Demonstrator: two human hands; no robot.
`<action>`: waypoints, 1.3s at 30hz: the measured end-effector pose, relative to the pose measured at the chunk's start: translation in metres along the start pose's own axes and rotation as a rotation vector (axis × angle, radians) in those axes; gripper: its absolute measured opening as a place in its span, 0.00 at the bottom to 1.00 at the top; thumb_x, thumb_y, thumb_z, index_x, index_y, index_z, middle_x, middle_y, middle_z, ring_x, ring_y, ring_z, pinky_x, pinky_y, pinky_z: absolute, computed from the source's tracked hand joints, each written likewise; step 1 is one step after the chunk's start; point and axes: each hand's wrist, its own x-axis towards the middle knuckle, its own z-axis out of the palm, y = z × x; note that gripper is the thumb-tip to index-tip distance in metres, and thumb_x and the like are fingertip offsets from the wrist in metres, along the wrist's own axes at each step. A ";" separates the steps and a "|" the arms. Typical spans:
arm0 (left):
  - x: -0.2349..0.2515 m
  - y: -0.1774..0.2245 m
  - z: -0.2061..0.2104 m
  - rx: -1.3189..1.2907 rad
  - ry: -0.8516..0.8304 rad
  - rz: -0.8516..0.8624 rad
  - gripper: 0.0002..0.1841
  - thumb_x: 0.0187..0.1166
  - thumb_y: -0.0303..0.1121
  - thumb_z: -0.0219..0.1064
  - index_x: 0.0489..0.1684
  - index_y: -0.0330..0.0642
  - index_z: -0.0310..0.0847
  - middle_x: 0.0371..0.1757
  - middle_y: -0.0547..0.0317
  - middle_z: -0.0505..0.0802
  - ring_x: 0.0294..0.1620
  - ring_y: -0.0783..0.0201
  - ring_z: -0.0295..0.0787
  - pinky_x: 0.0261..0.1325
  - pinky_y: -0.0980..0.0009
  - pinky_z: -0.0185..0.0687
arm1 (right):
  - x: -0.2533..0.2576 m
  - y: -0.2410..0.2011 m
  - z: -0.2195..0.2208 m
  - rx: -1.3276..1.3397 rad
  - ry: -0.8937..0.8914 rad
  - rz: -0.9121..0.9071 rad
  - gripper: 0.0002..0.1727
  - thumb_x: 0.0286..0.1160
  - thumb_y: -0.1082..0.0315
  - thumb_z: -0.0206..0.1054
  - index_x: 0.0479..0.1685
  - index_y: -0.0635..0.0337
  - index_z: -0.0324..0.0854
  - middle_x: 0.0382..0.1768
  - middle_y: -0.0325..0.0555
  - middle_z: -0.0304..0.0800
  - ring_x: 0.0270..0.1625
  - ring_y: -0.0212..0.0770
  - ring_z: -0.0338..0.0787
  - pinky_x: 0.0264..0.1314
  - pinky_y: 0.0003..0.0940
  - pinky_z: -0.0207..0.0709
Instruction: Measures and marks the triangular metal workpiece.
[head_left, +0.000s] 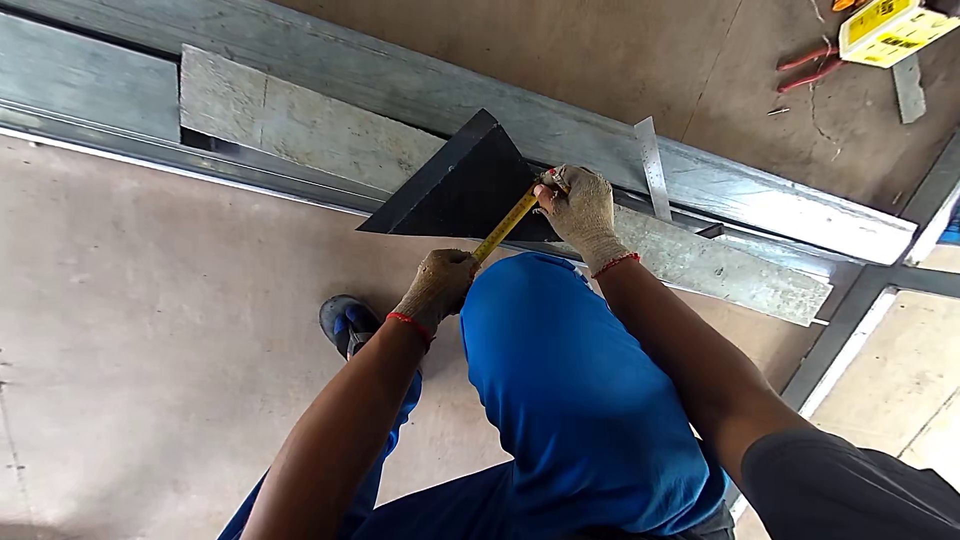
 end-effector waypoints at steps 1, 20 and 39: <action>0.001 0.000 0.000 0.010 0.003 0.006 0.13 0.87 0.41 0.62 0.40 0.45 0.91 0.29 0.60 0.91 0.30 0.66 0.85 0.38 0.59 0.81 | 0.000 0.000 0.000 -0.002 -0.001 -0.002 0.18 0.77 0.47 0.67 0.51 0.48 0.92 0.47 0.45 0.95 0.57 0.47 0.92 0.62 0.57 0.81; 0.012 0.005 0.008 0.023 0.057 0.058 0.13 0.85 0.41 0.64 0.38 0.46 0.91 0.31 0.59 0.91 0.33 0.63 0.86 0.41 0.54 0.80 | 0.007 -0.001 0.002 -0.009 -0.035 0.039 0.20 0.75 0.44 0.67 0.49 0.48 0.92 0.46 0.45 0.94 0.54 0.48 0.91 0.57 0.59 0.81; 0.014 0.012 0.012 0.040 0.119 0.033 0.13 0.83 0.44 0.64 0.44 0.51 0.94 0.41 0.56 0.95 0.46 0.55 0.92 0.52 0.43 0.82 | 0.008 -0.003 -0.004 0.034 -0.068 0.009 0.20 0.74 0.45 0.70 0.50 0.50 0.92 0.45 0.45 0.95 0.52 0.47 0.92 0.58 0.59 0.82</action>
